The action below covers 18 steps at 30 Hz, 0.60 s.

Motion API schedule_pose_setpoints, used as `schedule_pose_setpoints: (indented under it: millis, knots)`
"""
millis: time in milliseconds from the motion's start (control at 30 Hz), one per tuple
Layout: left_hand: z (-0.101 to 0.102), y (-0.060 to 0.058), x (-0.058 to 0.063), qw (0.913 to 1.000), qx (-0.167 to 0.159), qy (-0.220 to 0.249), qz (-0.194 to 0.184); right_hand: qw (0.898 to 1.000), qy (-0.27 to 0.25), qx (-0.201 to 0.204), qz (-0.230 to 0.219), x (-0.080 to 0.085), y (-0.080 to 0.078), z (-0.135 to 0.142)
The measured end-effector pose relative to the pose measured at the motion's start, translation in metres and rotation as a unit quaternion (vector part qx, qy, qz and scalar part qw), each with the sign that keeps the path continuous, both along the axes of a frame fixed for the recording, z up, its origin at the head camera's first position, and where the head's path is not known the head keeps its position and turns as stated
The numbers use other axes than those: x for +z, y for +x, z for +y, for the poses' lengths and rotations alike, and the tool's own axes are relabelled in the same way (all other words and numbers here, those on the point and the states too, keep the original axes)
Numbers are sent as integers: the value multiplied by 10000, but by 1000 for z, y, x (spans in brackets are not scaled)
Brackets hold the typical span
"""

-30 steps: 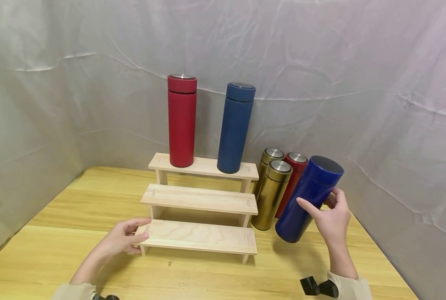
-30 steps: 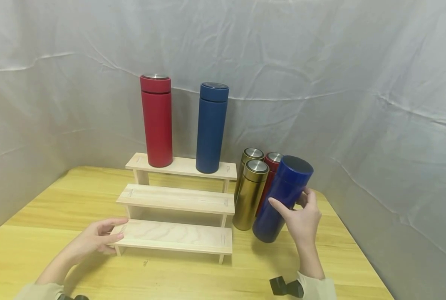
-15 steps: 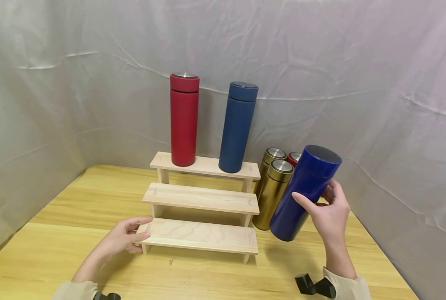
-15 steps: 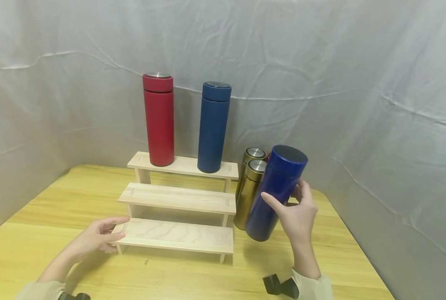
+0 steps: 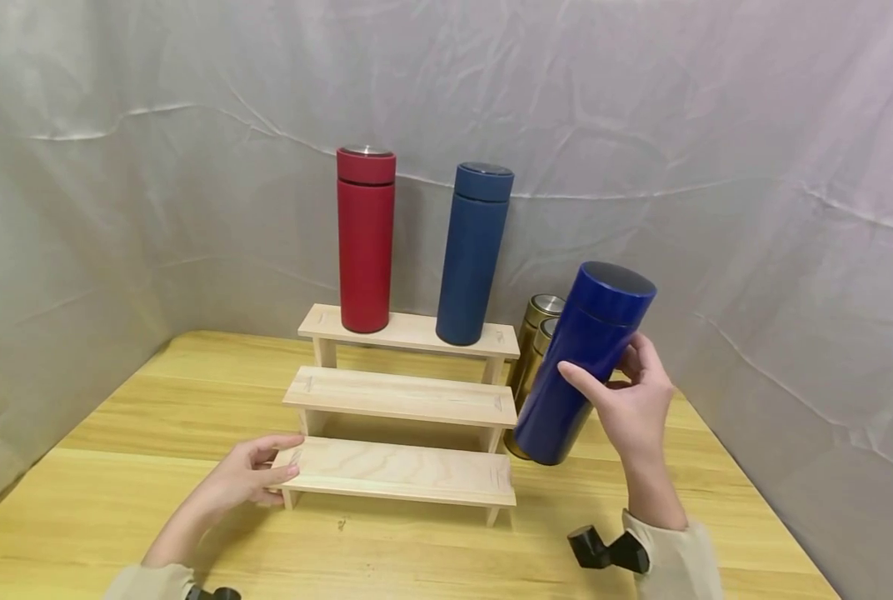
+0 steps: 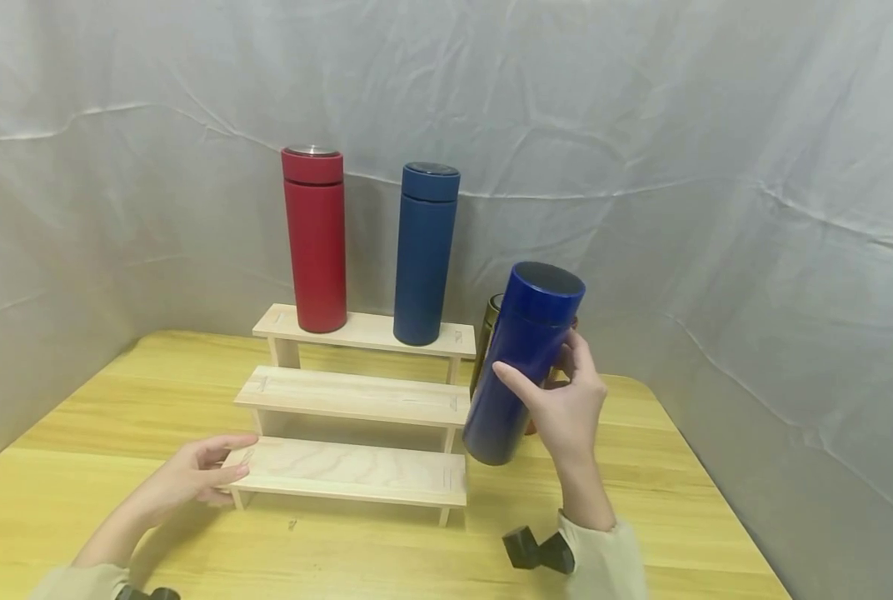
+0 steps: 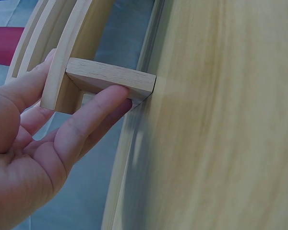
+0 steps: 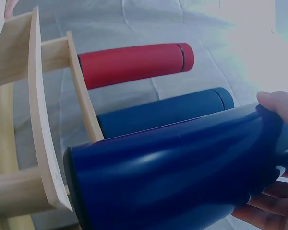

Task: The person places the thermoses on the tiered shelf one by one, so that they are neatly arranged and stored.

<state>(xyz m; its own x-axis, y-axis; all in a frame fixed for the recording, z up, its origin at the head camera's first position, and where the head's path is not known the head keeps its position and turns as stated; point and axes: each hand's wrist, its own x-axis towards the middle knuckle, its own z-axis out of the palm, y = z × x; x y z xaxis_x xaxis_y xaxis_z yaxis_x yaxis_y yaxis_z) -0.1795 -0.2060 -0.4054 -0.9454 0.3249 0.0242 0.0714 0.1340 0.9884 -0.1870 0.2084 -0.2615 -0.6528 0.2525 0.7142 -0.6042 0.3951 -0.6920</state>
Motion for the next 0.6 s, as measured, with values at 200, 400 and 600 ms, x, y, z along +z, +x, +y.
schedule_pose_setpoints:
  millis: [200, 400, 600]
  knots:
    - [-1, 0, 0, 10000, 11, -13, 0, 9995, 0, 309, 24, 1, -6, -19]
    - [0, 0, -1, 10000, -28, -54, 63, 9980, 28, 624, -8, -3, -17, -38]
    - [0, 0, 0, 10000, -20, -48, 51, 9938, -89, 1061, 317, -8, -33, -56]
